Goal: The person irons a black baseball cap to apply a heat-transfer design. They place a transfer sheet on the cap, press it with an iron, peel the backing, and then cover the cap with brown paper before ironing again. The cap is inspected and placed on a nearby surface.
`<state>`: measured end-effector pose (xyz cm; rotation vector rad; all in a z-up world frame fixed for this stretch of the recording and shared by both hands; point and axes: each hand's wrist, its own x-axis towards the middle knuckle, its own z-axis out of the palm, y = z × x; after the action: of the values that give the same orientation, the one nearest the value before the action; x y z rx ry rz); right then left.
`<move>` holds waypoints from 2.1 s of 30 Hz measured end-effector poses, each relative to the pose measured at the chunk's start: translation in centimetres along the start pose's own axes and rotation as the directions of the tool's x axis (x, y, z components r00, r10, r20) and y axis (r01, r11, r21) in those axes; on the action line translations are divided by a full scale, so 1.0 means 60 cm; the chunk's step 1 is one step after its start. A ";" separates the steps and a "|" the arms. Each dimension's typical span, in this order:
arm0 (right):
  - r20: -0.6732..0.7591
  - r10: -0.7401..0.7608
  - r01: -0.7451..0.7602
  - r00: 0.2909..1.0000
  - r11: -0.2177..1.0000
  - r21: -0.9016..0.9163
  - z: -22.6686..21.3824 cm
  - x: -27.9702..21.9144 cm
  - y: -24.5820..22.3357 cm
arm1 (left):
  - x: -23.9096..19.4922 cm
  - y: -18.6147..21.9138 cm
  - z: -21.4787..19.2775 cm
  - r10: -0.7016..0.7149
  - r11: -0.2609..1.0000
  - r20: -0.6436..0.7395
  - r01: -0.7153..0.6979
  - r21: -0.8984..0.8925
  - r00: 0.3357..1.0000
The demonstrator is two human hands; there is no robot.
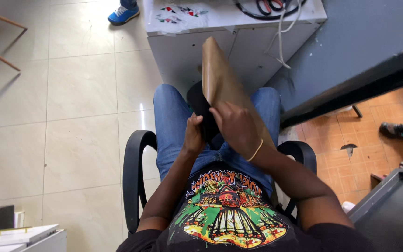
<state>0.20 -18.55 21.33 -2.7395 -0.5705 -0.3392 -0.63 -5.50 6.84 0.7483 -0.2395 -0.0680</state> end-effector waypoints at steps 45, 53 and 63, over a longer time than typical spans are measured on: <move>-0.698 -0.133 0.361 0.704 0.913 0.190 -0.068 0.411 0.564 | 0.027 0.071 -0.025 -0.174 0.881 -0.513 0.366 0.301 0.841; -0.321 0.114 -0.013 0.940 0.953 0.302 -0.196 0.063 0.211 | 0.028 0.056 -0.018 -0.285 0.919 -0.570 0.388 0.066 0.771; 0.297 0.060 -0.155 0.953 0.939 0.307 -0.053 -0.102 0.082 | 0.031 -0.017 -0.061 -0.288 0.939 -0.526 0.344 0.009 0.801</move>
<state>-3.69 -26.04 21.21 -2.4927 -0.4909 0.1687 2.11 -4.06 3.92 0.8784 0.4086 -0.1693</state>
